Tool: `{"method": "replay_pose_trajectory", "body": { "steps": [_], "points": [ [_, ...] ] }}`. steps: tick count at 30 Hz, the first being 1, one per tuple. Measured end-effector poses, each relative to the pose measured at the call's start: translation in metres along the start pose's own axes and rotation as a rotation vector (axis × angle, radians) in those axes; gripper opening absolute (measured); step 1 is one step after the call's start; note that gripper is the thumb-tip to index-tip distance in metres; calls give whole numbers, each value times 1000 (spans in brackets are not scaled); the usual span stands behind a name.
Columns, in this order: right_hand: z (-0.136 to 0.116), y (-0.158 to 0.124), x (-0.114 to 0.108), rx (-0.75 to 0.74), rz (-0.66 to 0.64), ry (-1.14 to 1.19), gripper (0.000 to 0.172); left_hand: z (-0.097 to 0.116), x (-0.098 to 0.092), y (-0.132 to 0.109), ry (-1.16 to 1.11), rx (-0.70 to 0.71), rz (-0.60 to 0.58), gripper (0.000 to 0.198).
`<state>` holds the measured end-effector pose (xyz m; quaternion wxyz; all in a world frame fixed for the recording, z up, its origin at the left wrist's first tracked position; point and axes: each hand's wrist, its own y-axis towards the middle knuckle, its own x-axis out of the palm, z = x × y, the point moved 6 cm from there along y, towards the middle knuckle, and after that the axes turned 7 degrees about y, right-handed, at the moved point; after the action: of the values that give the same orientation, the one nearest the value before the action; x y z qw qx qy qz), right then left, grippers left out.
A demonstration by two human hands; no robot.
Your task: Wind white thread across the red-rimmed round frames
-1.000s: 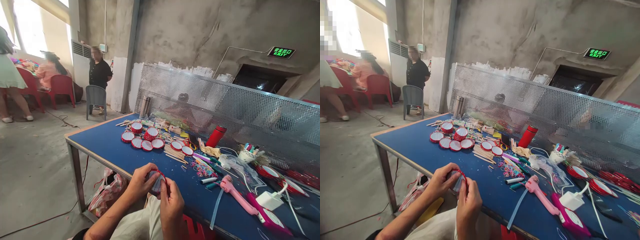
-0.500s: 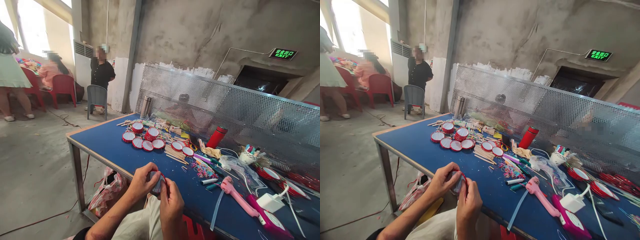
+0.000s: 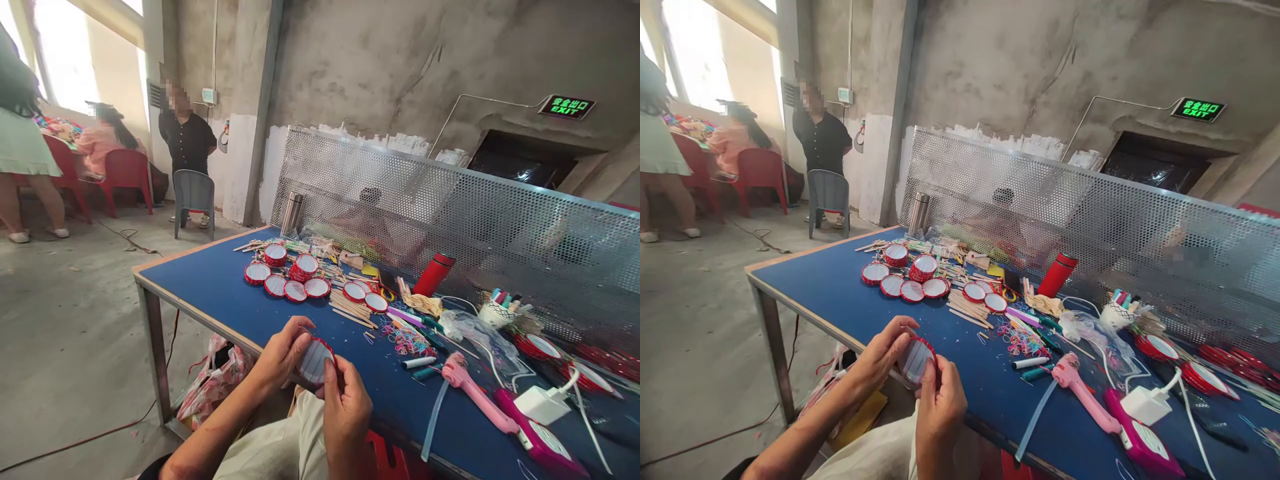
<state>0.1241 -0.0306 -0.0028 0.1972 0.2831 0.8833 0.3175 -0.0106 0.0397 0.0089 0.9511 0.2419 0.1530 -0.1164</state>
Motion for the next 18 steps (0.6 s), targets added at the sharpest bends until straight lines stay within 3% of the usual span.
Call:
{"method": "replay_pose_trajectory", "body": {
  "steps": [6,12,18],
  "points": [
    [5,2,-5,190,35,111,38,-4,-2,-3,-90,-11,-6,28],
    [13,3,-4,376,-20,242,43,5,-2,-5,-101,15,-74,22],
    [10,4,-4,346,7,200,47,1,0,-4,-74,-5,-52,18]
  ]
}}
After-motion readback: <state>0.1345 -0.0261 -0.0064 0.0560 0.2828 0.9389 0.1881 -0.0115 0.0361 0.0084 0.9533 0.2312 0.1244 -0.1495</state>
